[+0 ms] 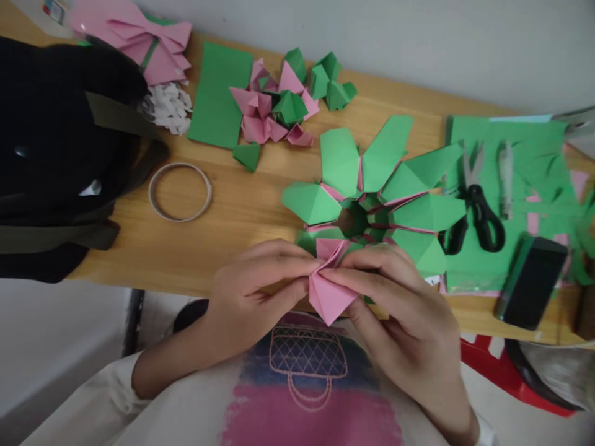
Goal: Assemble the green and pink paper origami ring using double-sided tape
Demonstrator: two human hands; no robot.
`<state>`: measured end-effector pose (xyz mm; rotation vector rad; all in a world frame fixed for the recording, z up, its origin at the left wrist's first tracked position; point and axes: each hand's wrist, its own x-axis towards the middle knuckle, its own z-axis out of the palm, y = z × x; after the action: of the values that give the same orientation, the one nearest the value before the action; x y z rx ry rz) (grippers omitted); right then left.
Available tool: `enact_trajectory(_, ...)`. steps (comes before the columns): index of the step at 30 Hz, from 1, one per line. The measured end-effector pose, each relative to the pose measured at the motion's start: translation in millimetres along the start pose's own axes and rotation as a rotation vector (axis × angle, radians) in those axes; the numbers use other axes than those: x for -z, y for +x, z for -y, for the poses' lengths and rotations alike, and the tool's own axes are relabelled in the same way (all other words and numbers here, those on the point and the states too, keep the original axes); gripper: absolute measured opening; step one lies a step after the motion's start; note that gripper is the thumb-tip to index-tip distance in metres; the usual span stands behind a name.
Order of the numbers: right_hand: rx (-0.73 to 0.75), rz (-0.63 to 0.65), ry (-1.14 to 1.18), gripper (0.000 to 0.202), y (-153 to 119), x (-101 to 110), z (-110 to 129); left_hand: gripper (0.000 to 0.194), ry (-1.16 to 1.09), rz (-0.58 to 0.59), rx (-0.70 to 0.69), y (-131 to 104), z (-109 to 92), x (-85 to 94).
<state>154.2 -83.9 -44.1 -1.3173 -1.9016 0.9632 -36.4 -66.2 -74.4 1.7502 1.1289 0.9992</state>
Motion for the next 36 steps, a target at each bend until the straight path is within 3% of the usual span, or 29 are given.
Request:
enact_trajectory(7, 0.007, 0.036, -0.046, 0.030, 1, 2, -1, 0.017, 0.069, 0.053, -0.023, 5, 1, 4.9)
enact_trajectory(21, 0.003, 0.000, -0.018, 0.038, 2, 4, -3, 0.018, -0.055, 0.103, 0.003, 11, 7, 7.6)
enact_trajectory(36, 0.026, 0.111, -0.090, 0.040, 3, 5, 0, 0.019, -0.048, 0.136, -0.025, 17, 4, 11.3)
